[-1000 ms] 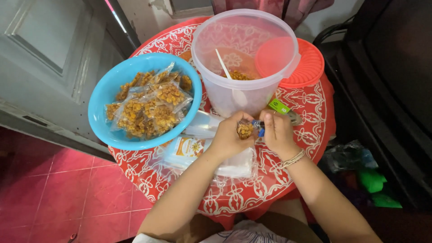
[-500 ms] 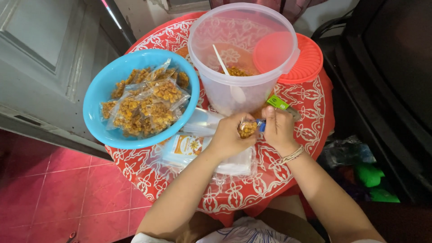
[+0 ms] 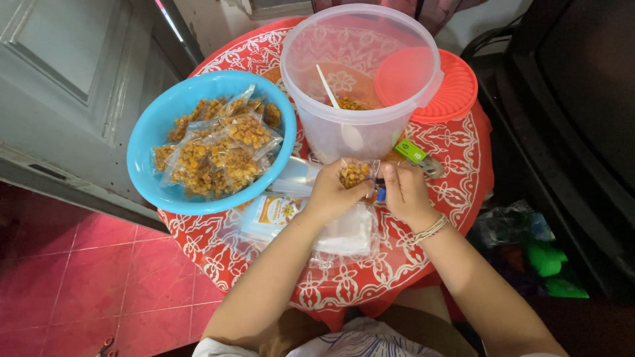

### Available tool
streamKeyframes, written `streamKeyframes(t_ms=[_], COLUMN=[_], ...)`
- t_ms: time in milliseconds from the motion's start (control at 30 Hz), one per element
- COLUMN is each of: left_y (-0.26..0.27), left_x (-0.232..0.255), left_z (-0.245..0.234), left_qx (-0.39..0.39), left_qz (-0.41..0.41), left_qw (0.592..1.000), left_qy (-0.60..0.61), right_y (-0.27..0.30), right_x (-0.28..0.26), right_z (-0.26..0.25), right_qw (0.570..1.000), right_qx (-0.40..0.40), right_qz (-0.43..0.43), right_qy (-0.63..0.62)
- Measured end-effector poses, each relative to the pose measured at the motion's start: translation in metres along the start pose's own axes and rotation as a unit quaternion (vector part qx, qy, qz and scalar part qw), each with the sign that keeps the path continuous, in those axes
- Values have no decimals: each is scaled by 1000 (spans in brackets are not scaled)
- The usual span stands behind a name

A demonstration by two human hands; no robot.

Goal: Packing fried chips from a large container into small plastic bags using a spoon and hands.

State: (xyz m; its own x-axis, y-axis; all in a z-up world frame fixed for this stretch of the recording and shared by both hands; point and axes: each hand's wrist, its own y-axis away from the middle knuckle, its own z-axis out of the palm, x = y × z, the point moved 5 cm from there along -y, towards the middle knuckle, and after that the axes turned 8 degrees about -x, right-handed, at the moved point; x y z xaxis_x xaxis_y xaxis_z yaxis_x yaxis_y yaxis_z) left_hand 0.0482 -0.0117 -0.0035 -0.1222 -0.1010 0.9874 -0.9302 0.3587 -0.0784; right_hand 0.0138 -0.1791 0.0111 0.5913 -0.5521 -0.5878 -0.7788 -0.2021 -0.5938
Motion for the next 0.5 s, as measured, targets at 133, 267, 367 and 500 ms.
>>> streamKeyframes(t_ms=[133,267,367,500], left_y=[0,5,3,1], left_x=[1,18,14,4], left_z=[1,4,6,2], left_qx=[-6,-32,-55,-57], left_qz=[-6,18,36,53], left_qw=[1000,998,996,992], left_qy=[-2,50,63,103], right_y=[2,4,4,11], right_x=[5,10,10,27], right_z=[2,3,-2,-5], right_qw=[1000,1000,999,997], right_qx=[5,16,30,63], right_qz=[-2,10,21,42], right_qy=[9,24,33,7])
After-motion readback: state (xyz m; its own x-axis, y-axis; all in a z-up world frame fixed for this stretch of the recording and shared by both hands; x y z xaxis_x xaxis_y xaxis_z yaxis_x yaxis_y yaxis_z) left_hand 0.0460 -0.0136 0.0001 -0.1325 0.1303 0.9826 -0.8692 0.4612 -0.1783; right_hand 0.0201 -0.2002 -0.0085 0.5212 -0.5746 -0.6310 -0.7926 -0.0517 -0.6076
